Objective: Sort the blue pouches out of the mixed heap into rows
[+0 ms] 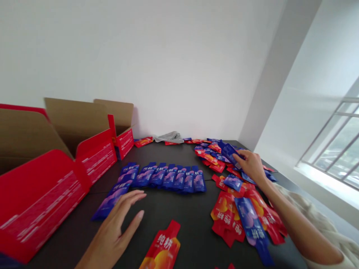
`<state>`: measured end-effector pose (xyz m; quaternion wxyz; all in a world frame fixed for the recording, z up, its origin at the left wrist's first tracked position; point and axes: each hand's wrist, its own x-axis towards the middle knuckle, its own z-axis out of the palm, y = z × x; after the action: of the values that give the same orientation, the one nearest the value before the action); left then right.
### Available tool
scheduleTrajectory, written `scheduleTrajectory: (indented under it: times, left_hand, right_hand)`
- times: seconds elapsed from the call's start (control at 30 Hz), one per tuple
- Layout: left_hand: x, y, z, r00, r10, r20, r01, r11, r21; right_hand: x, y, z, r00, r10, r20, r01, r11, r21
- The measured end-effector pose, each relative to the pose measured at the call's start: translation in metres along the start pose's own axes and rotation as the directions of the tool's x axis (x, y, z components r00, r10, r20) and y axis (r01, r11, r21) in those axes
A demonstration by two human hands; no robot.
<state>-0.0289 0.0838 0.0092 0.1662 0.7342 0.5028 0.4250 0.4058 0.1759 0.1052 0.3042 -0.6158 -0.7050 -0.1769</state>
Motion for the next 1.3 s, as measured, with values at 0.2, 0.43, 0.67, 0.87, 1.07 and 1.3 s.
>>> scheduleTrajectory:
  times: [0.2,0.43,0.67,0.87,1.07,1.3]
  left_hand:
    - [-0.012,0.076,0.008,0.802,-0.186,0.567,0.59,0.395,-0.705]
    - [-0.022,0.096,0.01,0.771,-0.343,0.537,0.63,0.288,-0.721]
    - [-0.011,0.09,0.006,0.888,-0.375,0.265,0.459,0.751,-0.474]
    - [-0.021,0.092,0.004,0.905,-0.368,0.214,0.422,0.842,-0.336]
    - [-0.023,0.09,0.002,0.941,-0.314,0.123,0.337,0.878,-0.34]
    - [-0.014,0.095,-0.004,0.956,-0.278,0.098,0.293,0.871,-0.393]
  right_hand:
    - [-0.083,-0.155,-0.033,0.896,-0.42,-0.143,0.443,0.858,0.259]
    - [-0.131,-0.244,-0.009,0.805,-0.585,-0.102,0.538,0.645,0.543]
    - [-0.117,-0.236,-0.015,0.875,-0.481,0.046,0.255,0.54,0.802]
    - [-0.096,-0.22,-0.007,0.843,-0.369,0.39,-0.238,0.394,0.888]
    - [-0.1,-0.219,-0.002,0.74,-0.535,0.407,-0.343,0.22,0.913]
    - [-0.106,-0.222,0.002,0.769,-0.447,0.456,-0.458,0.111,0.882]
